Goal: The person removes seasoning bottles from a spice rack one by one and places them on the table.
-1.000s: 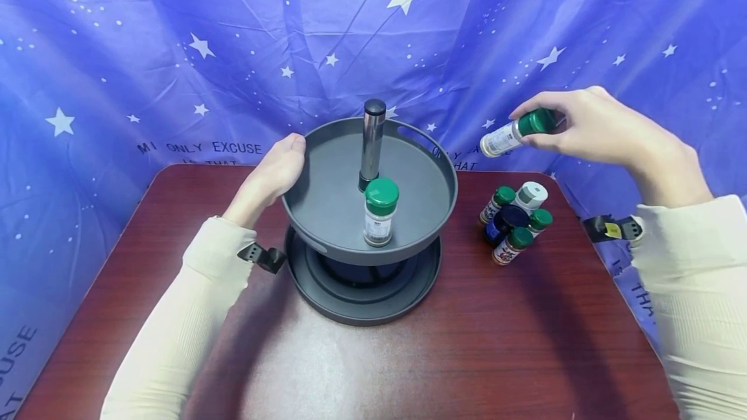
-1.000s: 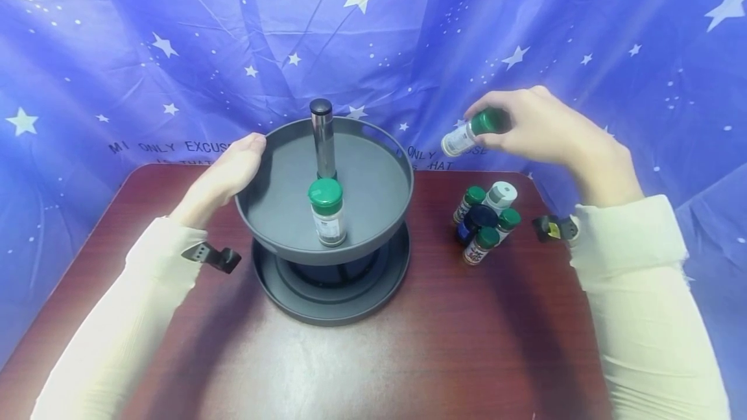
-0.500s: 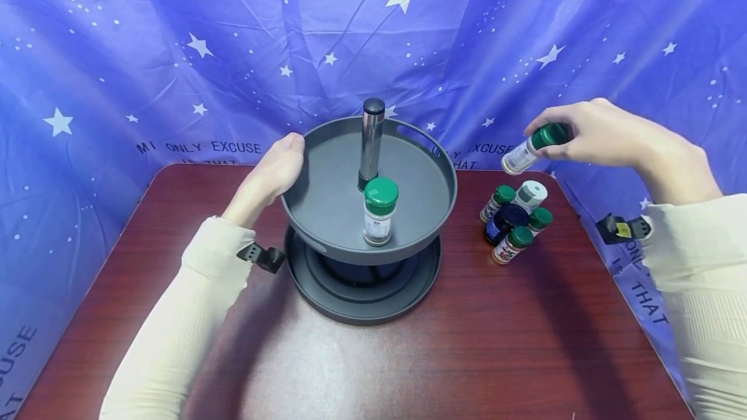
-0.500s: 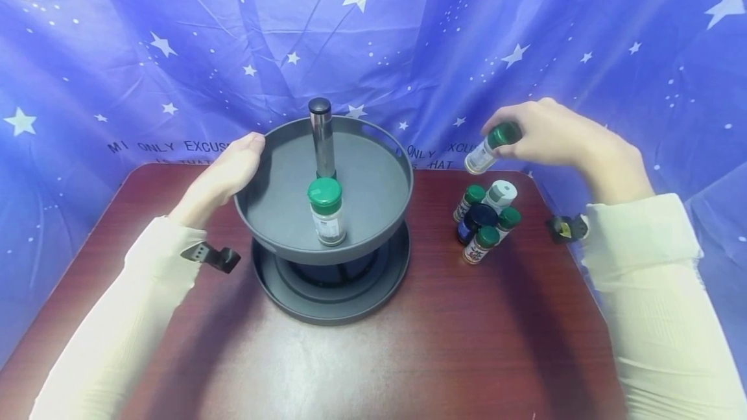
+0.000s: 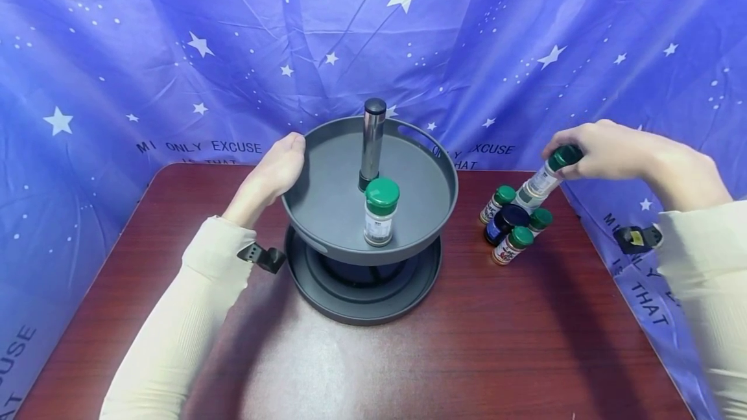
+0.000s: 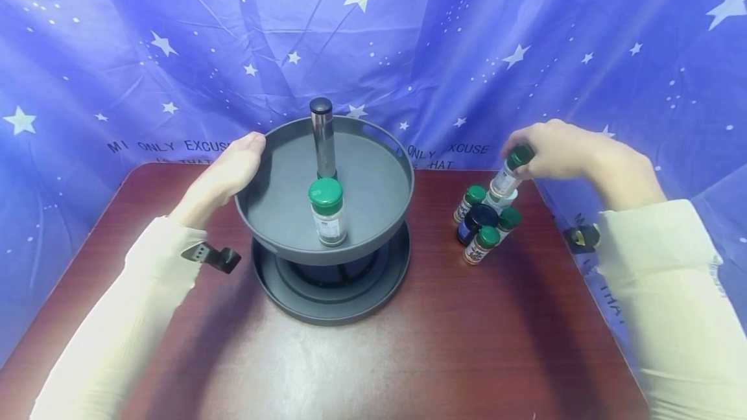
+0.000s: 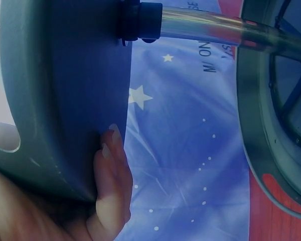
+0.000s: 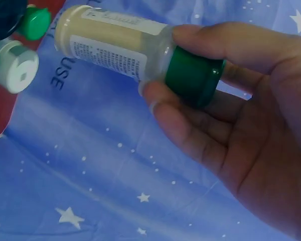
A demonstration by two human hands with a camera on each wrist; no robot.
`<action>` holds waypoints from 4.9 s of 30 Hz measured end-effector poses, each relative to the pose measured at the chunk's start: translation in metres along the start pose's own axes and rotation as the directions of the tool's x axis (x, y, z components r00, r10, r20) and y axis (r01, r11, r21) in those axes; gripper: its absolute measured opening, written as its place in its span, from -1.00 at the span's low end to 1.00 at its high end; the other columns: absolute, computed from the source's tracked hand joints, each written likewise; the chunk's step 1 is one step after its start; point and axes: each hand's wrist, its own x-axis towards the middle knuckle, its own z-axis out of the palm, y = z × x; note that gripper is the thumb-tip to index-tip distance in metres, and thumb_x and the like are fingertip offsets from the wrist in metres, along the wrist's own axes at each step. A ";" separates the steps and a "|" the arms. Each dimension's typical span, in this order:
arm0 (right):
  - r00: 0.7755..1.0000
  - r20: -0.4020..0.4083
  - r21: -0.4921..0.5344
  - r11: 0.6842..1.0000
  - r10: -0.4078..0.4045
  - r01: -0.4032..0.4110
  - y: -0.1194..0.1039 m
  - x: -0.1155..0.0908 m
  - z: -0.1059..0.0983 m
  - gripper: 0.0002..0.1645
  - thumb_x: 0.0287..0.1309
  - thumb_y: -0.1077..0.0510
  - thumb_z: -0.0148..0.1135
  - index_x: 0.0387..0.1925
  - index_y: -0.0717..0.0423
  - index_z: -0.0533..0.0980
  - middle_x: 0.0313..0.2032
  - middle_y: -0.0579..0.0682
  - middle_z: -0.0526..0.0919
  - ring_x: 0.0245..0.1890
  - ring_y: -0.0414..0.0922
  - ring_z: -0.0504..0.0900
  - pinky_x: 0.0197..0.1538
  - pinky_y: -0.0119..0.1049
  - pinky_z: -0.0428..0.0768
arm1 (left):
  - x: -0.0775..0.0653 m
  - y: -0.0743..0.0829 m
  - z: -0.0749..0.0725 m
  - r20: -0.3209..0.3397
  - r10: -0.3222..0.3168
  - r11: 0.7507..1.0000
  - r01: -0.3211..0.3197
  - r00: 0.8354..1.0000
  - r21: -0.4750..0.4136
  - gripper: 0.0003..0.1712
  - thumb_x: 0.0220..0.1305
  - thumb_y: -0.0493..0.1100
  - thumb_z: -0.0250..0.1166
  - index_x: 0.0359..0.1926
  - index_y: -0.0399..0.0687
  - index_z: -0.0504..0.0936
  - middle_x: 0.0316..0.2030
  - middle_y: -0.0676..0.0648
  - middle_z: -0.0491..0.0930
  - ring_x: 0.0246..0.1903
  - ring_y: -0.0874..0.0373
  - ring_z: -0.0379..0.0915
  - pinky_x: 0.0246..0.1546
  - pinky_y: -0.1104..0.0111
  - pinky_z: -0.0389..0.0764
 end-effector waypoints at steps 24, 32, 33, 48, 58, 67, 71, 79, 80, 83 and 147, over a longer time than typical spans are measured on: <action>0.981 0.194 0.038 0.999 0.010 -0.017 0.014 0.000 0.028 -0.56 -0.24 0.30 0.37 -0.16 0.16 0.60 -0.36 0.05 0.69 -0.40 -0.08 0.51 -0.39 -0.22 0.51 | -0.001 0.001 0.000 -0.005 -0.009 1.000 0.009 1.000 -0.005 -0.46 0.55 -0.06 -0.43 0.20 -0.30 0.32 0.24 -0.30 0.32 0.25 -0.09 0.16 0.36 -0.01 0.21; 0.952 0.305 0.087 0.995 0.013 -0.041 0.018 0.003 0.037 -0.53 -0.29 0.34 0.34 -0.16 0.24 0.57 -0.37 0.05 0.63 -0.41 -0.11 0.49 -0.45 -0.29 0.50 | 0.000 0.000 0.000 -0.005 -0.003 1.000 0.003 1.000 -0.003 -0.46 0.56 -0.07 -0.43 0.22 -0.31 0.31 0.26 -0.31 0.31 0.27 -0.10 0.15 0.37 -0.02 0.20; 0.949 0.314 0.101 0.994 0.013 -0.047 0.018 0.003 0.039 -0.52 -0.30 0.35 0.33 -0.15 0.26 0.57 -0.37 0.07 0.63 -0.42 -0.11 0.48 -0.47 -0.29 0.50 | -0.001 0.001 0.000 -0.005 -0.005 1.000 0.005 1.000 -0.004 -0.46 0.56 -0.07 -0.43 0.21 -0.31 0.31 0.25 -0.31 0.31 0.27 -0.11 0.16 0.37 -0.02 0.20; 0.951 0.308 0.168 0.985 -0.015 -0.038 0.024 0.003 0.067 -0.56 -0.19 0.34 0.40 -0.16 0.38 0.55 -0.34 0.16 0.63 -0.52 -0.15 0.55 -0.50 -0.27 0.66 | 0.000 0.000 0.000 -0.009 0.006 1.000 -0.006 1.000 0.014 -0.46 0.56 -0.09 -0.42 0.23 -0.33 0.31 0.31 -0.33 0.29 0.33 -0.12 0.12 0.41 -0.01 0.15; 0.957 0.285 0.136 0.991 -0.053 0.014 0.030 0.006 0.087 -0.66 -0.13 0.24 0.48 -0.28 0.29 0.57 -0.46 0.06 0.64 -0.67 -0.16 0.55 -0.59 -0.29 0.62 | 0.000 0.000 0.000 0.003 -0.005 1.000 0.005 1.000 0.020 -0.44 0.56 -0.06 -0.44 0.27 -0.31 0.28 0.34 -0.31 0.27 0.35 -0.13 0.09 0.43 -0.02 0.13; 0.973 0.214 0.068 0.995 -0.085 0.071 0.027 0.008 0.106 -0.71 -0.22 0.15 0.54 -0.43 0.15 0.60 -0.52 0.02 0.67 -0.72 -0.19 0.56 -0.63 -0.30 0.59 | -0.001 0.000 0.001 -0.008 0.006 1.000 -0.006 1.000 0.013 -0.46 0.56 -0.08 -0.42 0.23 -0.31 0.31 0.31 -0.31 0.30 0.33 -0.11 0.13 0.42 0.00 0.16; 0.979 0.181 -0.004 0.995 -0.094 0.097 0.027 0.009 0.111 -0.73 -0.26 0.12 0.56 -0.49 0.08 0.60 -0.53 -0.02 0.67 -0.68 -0.19 0.55 -0.57 -0.25 0.56 | -0.001 0.000 0.001 -0.010 0.006 1.000 -0.006 1.000 0.007 -0.46 0.56 -0.08 -0.43 0.23 -0.32 0.31 0.30 -0.31 0.29 0.32 -0.11 0.12 0.41 -0.01 0.16; 0.981 0.160 -0.038 0.993 -0.107 0.114 0.023 0.011 0.115 -0.70 -0.28 0.00 0.56 -0.62 0.00 0.56 -0.61 -0.14 0.55 -0.60 -0.17 0.43 -0.51 -0.21 0.45 | 0.000 0.000 0.000 -0.009 0.002 1.000 -0.002 1.000 0.009 -0.46 0.56 -0.08 -0.43 0.24 -0.31 0.31 0.30 -0.31 0.30 0.32 -0.12 0.13 0.41 -0.01 0.16; 0.982 0.158 -0.039 0.993 -0.104 0.111 0.023 0.011 0.116 -0.70 -0.29 -0.01 0.56 -0.63 -0.01 0.56 -0.61 -0.15 0.55 -0.59 -0.17 0.41 -0.51 -0.20 0.44 | 0.000 0.000 0.000 -0.010 0.001 1.000 -0.001 1.000 0.008 -0.46 0.56 -0.08 -0.42 0.24 -0.31 0.31 0.30 -0.31 0.30 0.32 -0.11 0.13 0.41 -0.01 0.17; 0.981 0.161 -0.036 0.993 -0.110 0.117 0.023 0.011 0.118 -0.73 -0.27 -0.01 0.56 -0.61 -0.03 0.60 -0.58 -0.14 0.61 -0.56 -0.16 0.42 -0.49 -0.16 0.47 | -0.001 0.000 0.001 -0.009 -0.004 1.000 0.004 1.000 0.001 -0.46 0.56 -0.08 -0.42 0.25 -0.30 0.31 0.30 -0.31 0.30 0.31 -0.11 0.14 0.41 -0.01 0.17; 0.992 0.125 0.001 1.000 -0.022 0.023 0.033 0.010 0.109 -0.51 -0.31 -0.04 0.56 -0.34 0.13 0.58 -0.52 -0.04 0.68 -0.49 -0.10 0.56 -0.40 -0.01 0.56 | -0.001 0.001 0.000 -0.003 -0.004 1.000 0.004 1.000 0.027 -0.46 0.56 -0.07 -0.42 0.27 -0.29 0.29 0.32 -0.31 0.29 0.33 -0.13 0.13 0.41 -0.02 0.17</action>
